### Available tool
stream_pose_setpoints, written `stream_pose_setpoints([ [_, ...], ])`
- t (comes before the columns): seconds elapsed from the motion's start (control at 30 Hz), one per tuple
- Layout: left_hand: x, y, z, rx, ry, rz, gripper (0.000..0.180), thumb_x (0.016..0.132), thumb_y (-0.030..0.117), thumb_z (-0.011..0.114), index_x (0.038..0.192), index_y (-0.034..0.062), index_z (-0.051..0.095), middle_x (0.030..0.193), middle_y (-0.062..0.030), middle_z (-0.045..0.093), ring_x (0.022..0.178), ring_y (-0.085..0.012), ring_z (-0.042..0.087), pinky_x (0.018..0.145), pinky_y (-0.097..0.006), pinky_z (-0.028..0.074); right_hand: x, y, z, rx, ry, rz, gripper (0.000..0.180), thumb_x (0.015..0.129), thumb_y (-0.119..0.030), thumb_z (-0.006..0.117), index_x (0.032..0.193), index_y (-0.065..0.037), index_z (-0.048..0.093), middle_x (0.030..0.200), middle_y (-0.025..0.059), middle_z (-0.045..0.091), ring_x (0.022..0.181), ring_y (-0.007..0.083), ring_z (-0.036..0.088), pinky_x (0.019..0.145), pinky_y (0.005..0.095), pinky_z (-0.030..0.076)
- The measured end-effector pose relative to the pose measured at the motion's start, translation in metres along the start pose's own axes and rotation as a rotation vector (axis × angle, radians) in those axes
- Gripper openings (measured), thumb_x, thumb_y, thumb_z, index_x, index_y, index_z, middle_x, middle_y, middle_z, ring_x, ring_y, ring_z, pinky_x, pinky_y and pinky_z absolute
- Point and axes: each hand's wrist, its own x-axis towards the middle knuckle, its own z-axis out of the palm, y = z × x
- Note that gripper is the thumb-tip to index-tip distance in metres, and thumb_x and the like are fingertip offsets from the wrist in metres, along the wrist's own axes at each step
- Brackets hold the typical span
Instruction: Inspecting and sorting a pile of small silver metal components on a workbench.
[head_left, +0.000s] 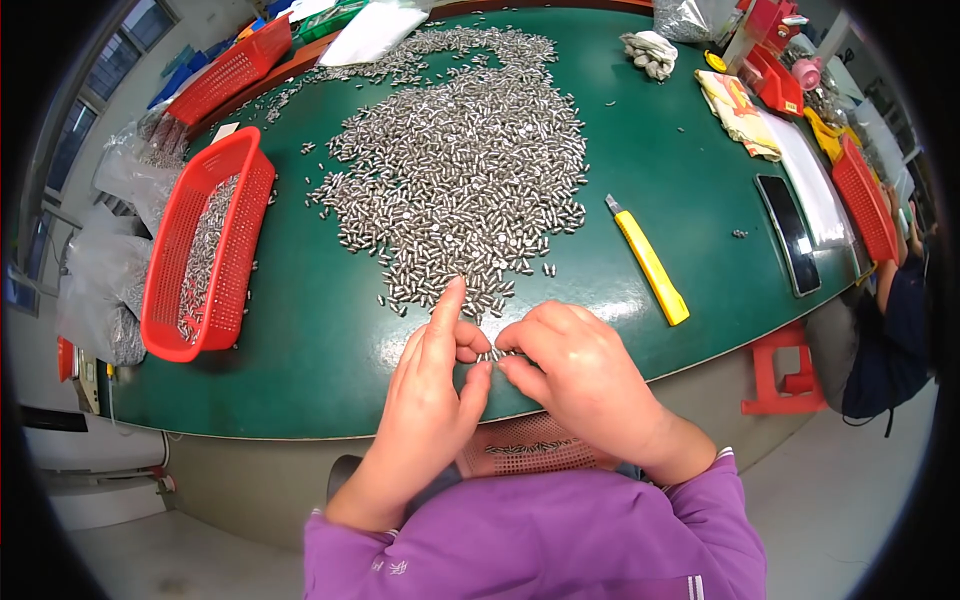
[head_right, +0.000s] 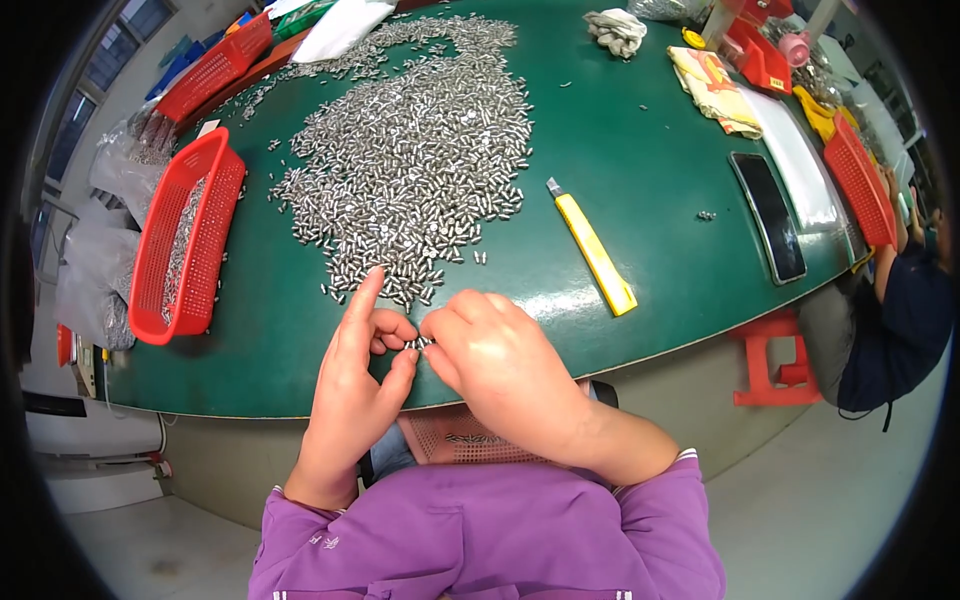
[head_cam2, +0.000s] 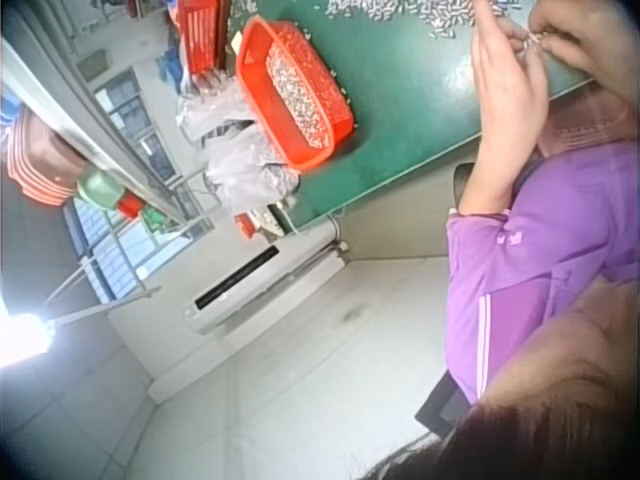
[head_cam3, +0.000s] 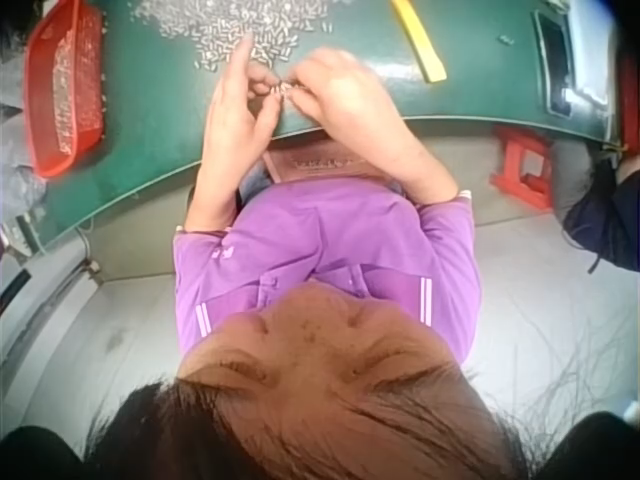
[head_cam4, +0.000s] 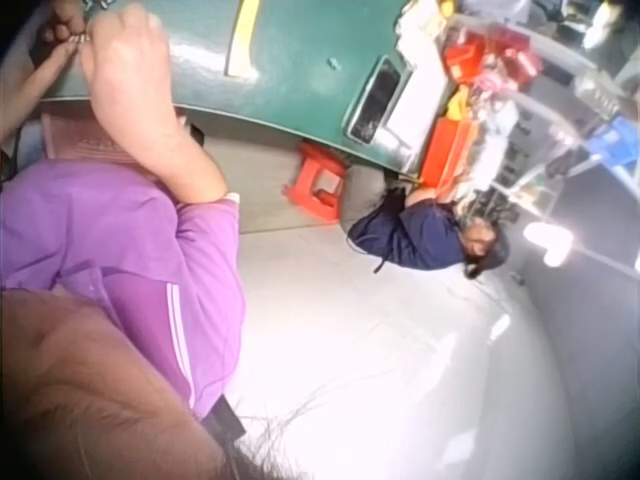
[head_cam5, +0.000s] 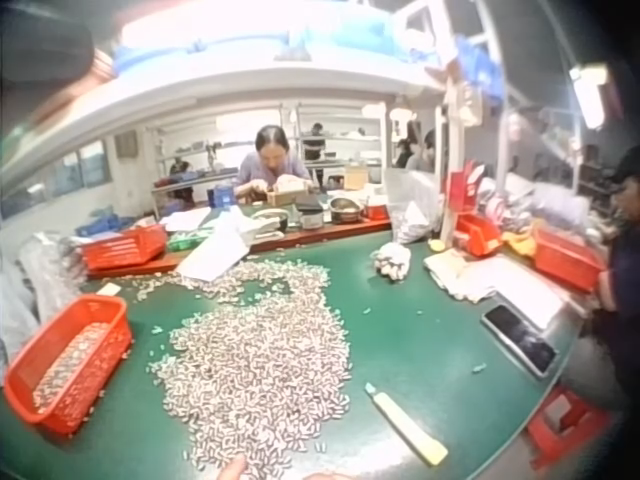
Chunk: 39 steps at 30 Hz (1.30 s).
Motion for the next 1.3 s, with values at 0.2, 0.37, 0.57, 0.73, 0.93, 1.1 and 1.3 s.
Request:
stream_pose_setpoints([
  [0.2, -0.002, 0.002, 0.0, -0.008, 0.017, -0.003, 0.083, 0.081, -0.012, 0.068, 0.156, 0.0022, 0.035, 0.098, -0.0053, 0.064, 0.086, -0.0152, 0.059, 0.082, -0.03, 0.049, 0.0, -0.001, -0.004, 0.013, -0.023, 0.05, 0.023, 0.08, -0.006, 0.077, 0.101, -0.006, 0.067, 0.091, 0.0096, 0.064, 0.086, 0.032, 0.063, 0.077, 0.0428, 0.052],
  [0.37, -0.001, 0.002, -0.002, -0.033, 0.019, -0.042, 0.08, 0.081, -0.011, 0.07, 0.154, 0.0032, 0.039, 0.099, -0.0055, 0.068, 0.087, -0.0143, 0.061, 0.08, -0.029, 0.05, 0.0, 0.0, -0.005, 0.061, 0.0, 0.078, 0.023, 0.079, -0.007, 0.077, 0.102, -0.007, 0.07, 0.09, 0.009, 0.066, 0.084, 0.0311, 0.065, 0.075, 0.0425, 0.053],
  [0.57, 0.0, 0.005, 0.001, -0.025, 0.043, -0.067, 0.074, 0.082, -0.009, 0.071, 0.15, 0.0018, 0.044, 0.093, -0.0055, 0.069, 0.084, -0.0176, 0.064, 0.079, -0.032, 0.052, 0.0, 0.0, 0.0, 0.007, 0.033, 0.094, 0.018, 0.08, -0.007, 0.077, 0.097, -0.008, 0.072, 0.086, 0.008, 0.066, 0.08, 0.0309, 0.066, 0.072, 0.0423, 0.053],
  [0.73, -0.001, 0.002, 0.002, -0.024, 0.041, -0.063, 0.069, 0.081, -0.008, 0.071, 0.146, 0.0, 0.047, 0.091, -0.0066, 0.067, 0.084, -0.0219, 0.064, 0.08, -0.036, 0.054, 0.001, 0.0, -0.001, 0.011, -0.01, 0.069, 0.013, 0.083, -0.006, 0.073, 0.093, -0.006, 0.066, 0.087, 0.0105, 0.061, 0.084, 0.0336, 0.062, 0.073, 0.0433, 0.053],
  [0.93, -0.005, -0.005, 0.002, -0.076, 0.033, -0.035, 0.071, 0.081, -0.009, 0.072, 0.147, 0.0039, 0.048, 0.09, -0.0003, 0.068, 0.084, -0.0099, 0.061, 0.078, -0.026, 0.048, -0.004, 0.002, 0.001, 0.053, -0.015, 0.053, 0.019, 0.08, -0.006, 0.074, 0.095, -0.005, 0.064, 0.089, 0.0105, 0.061, 0.086, 0.034, 0.061, 0.076, 0.0435, 0.051],
  [1.1, -0.005, -0.007, -0.001, -0.1, -0.007, -0.06, 0.078, 0.079, -0.008, 0.073, 0.15, 0.0043, 0.044, 0.095, -0.0011, 0.067, 0.087, -0.0105, 0.06, 0.08, -0.027, 0.048, -0.003, 0.003, -0.002, 0.086, -0.049, 0.079, 0.021, 0.08, -0.006, 0.076, 0.097, -0.005, 0.064, 0.092, 0.0107, 0.062, 0.089, 0.0341, 0.062, 0.08, 0.0445, 0.05],
  [1.3, -0.005, -0.006, -0.006, -0.174, -0.02, -0.029, 0.081, 0.08, -0.012, 0.063, 0.155, 0.002, 0.035, 0.102, -0.0061, 0.064, 0.09, -0.0128, 0.058, 0.083, -0.028, 0.048, -0.001, 0.002, -0.006, 0.106, -0.068, 0.119, 0.026, 0.078, -0.007, 0.08, 0.1, -0.006, 0.066, 0.091, 0.0087, 0.063, 0.089, 0.0307, 0.064, 0.08, 0.0421, 0.051],
])
